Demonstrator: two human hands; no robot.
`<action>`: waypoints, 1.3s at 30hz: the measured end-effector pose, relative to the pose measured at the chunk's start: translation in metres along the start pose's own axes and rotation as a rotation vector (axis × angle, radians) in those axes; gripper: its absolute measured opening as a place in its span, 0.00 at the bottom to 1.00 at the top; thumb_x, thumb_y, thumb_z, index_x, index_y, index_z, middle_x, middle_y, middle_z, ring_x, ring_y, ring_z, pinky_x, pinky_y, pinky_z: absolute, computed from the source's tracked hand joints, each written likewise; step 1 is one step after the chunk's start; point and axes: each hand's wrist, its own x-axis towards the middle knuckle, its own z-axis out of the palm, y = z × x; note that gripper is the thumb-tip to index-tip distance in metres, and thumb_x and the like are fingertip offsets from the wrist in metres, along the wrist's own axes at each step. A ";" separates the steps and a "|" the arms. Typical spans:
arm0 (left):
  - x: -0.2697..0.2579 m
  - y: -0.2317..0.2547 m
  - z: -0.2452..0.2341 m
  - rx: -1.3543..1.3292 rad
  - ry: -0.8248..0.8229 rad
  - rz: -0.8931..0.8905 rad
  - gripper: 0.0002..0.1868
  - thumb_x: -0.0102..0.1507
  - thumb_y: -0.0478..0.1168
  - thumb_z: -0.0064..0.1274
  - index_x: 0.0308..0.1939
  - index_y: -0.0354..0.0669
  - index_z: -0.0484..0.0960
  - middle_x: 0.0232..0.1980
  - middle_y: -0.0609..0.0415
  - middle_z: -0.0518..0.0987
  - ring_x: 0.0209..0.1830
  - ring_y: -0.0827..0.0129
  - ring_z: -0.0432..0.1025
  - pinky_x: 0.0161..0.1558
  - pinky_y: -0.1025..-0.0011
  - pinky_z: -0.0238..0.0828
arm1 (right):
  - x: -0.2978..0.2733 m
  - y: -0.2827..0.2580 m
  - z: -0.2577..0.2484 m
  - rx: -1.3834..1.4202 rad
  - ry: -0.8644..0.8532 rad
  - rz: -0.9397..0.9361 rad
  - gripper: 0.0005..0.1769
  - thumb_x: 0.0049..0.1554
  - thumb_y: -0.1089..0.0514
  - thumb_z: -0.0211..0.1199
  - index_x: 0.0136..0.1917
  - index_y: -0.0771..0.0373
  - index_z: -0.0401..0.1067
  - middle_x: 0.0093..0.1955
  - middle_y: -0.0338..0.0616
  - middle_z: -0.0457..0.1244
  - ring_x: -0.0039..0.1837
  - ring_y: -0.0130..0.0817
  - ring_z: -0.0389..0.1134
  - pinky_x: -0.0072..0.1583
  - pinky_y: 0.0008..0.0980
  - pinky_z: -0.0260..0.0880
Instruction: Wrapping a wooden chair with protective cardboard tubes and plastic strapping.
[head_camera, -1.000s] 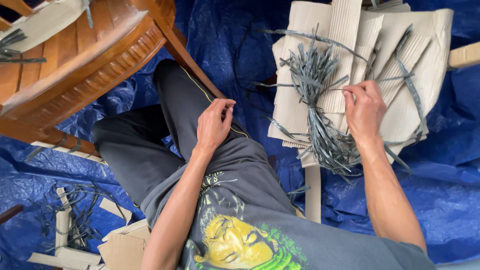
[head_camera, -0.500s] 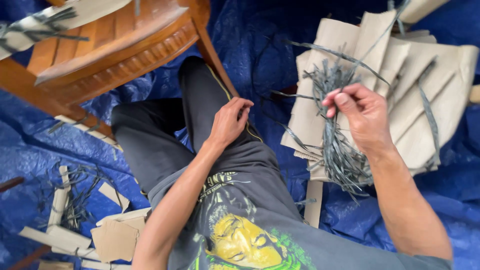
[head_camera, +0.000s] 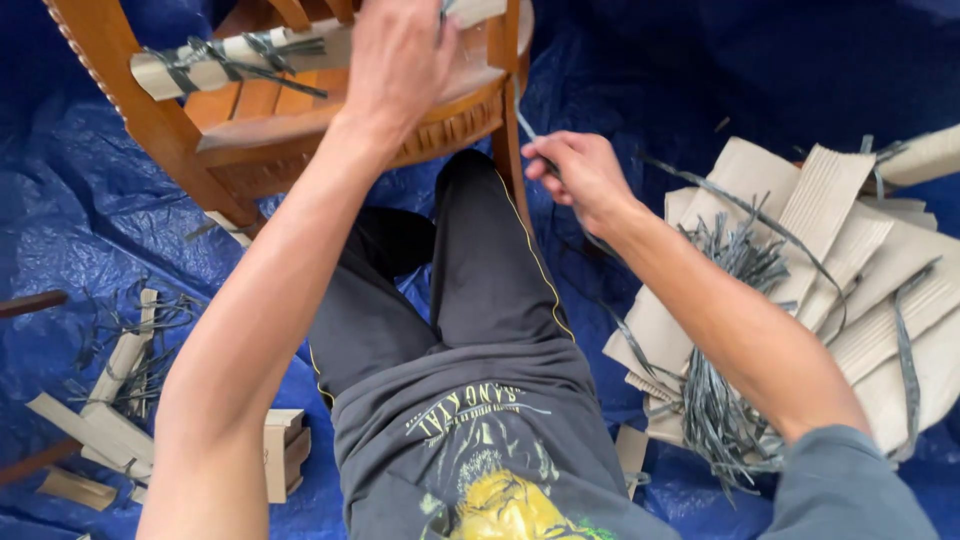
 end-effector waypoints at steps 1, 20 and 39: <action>0.007 -0.005 0.010 0.052 -0.141 -0.077 0.10 0.72 0.39 0.61 0.51 0.38 0.79 0.48 0.42 0.79 0.50 0.47 0.73 0.52 0.52 0.70 | 0.019 -0.003 0.011 0.033 -0.022 -0.012 0.11 0.64 0.56 0.57 0.48 0.66 0.75 0.36 0.39 0.67 0.30 0.19 0.59 0.30 0.20 0.52; 0.057 -0.014 0.059 0.040 -0.351 -0.221 0.25 0.62 0.44 0.62 0.52 0.28 0.70 0.48 0.34 0.76 0.48 0.39 0.74 0.47 0.50 0.72 | 0.155 -0.029 0.078 0.372 0.056 -0.109 0.11 0.67 0.55 0.54 0.46 0.61 0.71 0.35 0.34 0.64 0.31 0.19 0.57 0.30 0.23 0.48; 0.062 -0.015 0.051 0.119 -0.121 -0.025 0.06 0.56 0.33 0.58 0.36 0.37 0.80 0.36 0.44 0.82 0.38 0.49 0.80 0.36 0.56 0.76 | 0.118 -0.027 0.051 0.266 -0.022 -0.181 0.12 0.65 0.53 0.58 0.48 0.64 0.73 0.39 0.34 0.65 0.30 0.17 0.54 0.31 0.20 0.49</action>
